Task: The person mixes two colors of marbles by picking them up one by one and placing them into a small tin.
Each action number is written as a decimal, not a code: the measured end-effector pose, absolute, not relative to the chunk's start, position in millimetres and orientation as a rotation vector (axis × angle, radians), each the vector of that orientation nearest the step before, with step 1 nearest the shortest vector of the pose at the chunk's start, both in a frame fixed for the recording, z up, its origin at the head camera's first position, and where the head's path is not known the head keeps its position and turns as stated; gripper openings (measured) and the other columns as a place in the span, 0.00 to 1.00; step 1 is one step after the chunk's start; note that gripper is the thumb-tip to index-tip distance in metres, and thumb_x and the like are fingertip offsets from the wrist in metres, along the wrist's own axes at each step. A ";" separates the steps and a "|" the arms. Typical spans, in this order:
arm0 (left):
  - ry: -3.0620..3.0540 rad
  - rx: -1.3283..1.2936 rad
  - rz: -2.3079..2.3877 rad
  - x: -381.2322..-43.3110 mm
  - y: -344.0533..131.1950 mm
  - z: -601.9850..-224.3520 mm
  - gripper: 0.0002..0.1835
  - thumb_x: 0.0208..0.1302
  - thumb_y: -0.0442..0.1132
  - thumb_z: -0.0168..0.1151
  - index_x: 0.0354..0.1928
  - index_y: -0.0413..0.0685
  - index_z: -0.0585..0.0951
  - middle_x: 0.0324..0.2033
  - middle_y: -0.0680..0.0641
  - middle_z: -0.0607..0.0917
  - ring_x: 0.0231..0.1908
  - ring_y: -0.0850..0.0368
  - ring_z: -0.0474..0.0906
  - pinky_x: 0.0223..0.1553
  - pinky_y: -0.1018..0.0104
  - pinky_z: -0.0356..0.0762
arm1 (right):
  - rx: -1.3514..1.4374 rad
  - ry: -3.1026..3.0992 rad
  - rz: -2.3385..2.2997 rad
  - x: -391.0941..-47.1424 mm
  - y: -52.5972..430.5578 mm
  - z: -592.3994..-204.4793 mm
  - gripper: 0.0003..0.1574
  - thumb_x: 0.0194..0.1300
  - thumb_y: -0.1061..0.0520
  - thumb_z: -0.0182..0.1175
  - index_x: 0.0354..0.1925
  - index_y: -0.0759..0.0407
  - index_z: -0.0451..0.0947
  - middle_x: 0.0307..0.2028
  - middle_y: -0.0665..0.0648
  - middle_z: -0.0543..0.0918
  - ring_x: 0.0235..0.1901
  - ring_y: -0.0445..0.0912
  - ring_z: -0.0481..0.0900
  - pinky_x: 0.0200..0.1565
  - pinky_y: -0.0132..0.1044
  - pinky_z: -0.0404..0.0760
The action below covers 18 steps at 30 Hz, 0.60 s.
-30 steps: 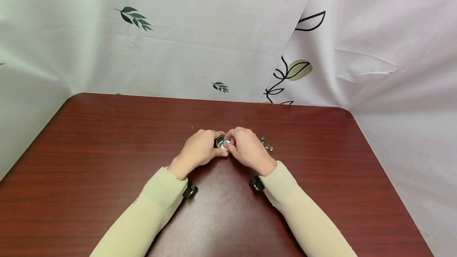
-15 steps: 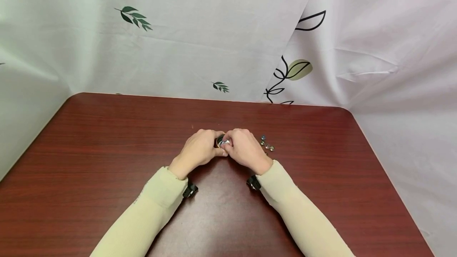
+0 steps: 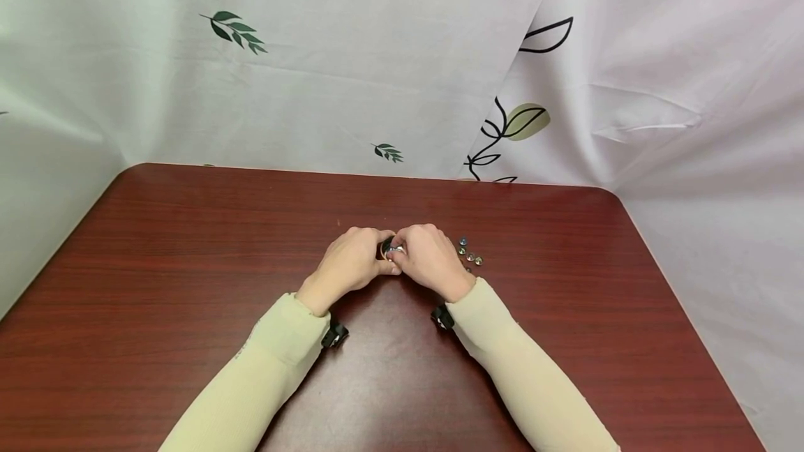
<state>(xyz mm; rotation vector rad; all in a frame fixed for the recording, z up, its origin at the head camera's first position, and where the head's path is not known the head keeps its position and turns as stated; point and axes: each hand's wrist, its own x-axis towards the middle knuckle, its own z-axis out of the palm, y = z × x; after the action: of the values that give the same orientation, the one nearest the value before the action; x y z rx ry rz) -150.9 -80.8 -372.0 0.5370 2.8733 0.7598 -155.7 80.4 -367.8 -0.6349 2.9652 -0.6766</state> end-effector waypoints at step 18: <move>2.884 0.546 0.766 -150.4 -81.3 -373.2 0.26 0.54 0.52 0.78 0.54 0.50 0.85 0.32 0.53 0.86 0.28 0.56 0.76 0.28 0.62 0.72 | -0.571 2.947 -0.653 -157.0 79.2 -365.8 0.06 0.64 0.54 0.68 0.35 0.55 0.89 0.28 0.48 0.86 0.21 0.42 0.77 0.26 0.36 0.76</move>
<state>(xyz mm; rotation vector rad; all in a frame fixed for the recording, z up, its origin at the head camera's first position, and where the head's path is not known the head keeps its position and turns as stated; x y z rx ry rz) -150.4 -81.3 -373.2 0.5464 2.8843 0.7655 -157.0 79.2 -365.8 -0.5713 2.9471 -0.6528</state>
